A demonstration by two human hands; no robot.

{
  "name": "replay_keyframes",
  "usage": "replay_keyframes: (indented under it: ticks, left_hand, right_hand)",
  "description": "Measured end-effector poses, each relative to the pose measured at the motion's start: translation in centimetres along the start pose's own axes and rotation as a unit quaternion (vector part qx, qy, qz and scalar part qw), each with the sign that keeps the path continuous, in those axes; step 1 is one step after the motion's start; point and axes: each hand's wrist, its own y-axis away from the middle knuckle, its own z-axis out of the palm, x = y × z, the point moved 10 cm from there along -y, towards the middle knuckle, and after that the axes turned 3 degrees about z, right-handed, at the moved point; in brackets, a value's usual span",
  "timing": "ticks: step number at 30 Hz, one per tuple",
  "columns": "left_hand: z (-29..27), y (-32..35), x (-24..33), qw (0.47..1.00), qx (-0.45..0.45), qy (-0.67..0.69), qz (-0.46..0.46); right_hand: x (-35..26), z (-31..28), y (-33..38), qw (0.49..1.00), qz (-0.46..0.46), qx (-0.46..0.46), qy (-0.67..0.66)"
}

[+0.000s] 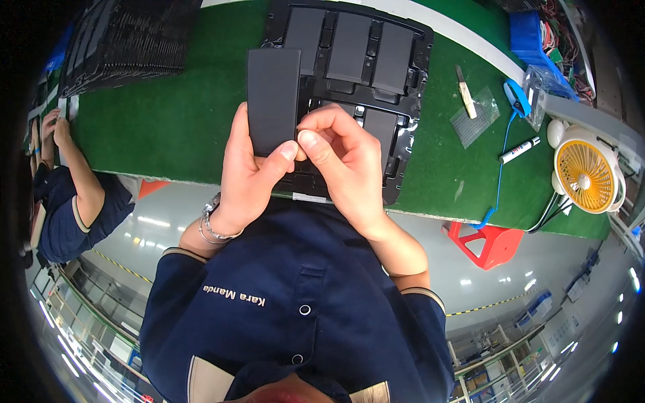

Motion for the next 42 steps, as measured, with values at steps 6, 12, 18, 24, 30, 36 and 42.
replay_keyframes:
  ticks: [6,12,18,24,30,36,42]
  left_hand:
    - [0.0,0.1,-0.1,1.000,-0.005,0.006,-0.012]
    - [-0.1,0.0,0.2,0.999,-0.010,-0.040,0.010]
    - [3.0,1.1,-1.6,0.926,-0.157,0.267,-0.215]
    - [7.2,4.3,-2.3,0.710,-0.279,0.531,-0.368]
    - [6.6,4.1,-2.8,0.724,-0.237,0.517,-0.390]
    - [-0.5,2.0,-2.6,0.967,-0.115,0.147,-0.173]
    - [-4.4,2.5,-2.2,0.957,-0.074,-0.278,-0.036]
  right_hand:
    - [-0.4,0.3,-0.2,0.999,-0.020,-0.037,0.019]
    - [-0.5,0.2,-0.3,0.999,-0.025,-0.043,0.008]
    - [-3.8,-1.3,-1.3,0.985,-0.145,0.004,0.099]
    - [-3.6,-2.8,-1.6,0.974,-0.110,0.001,0.197]
    - [-4.2,-2.8,-1.8,0.958,-0.127,0.030,0.257]
    - [-6.2,-3.1,-3.8,0.931,-0.169,0.020,0.322]
    - [-6.2,2.2,-7.8,0.728,-0.305,-0.055,0.612]
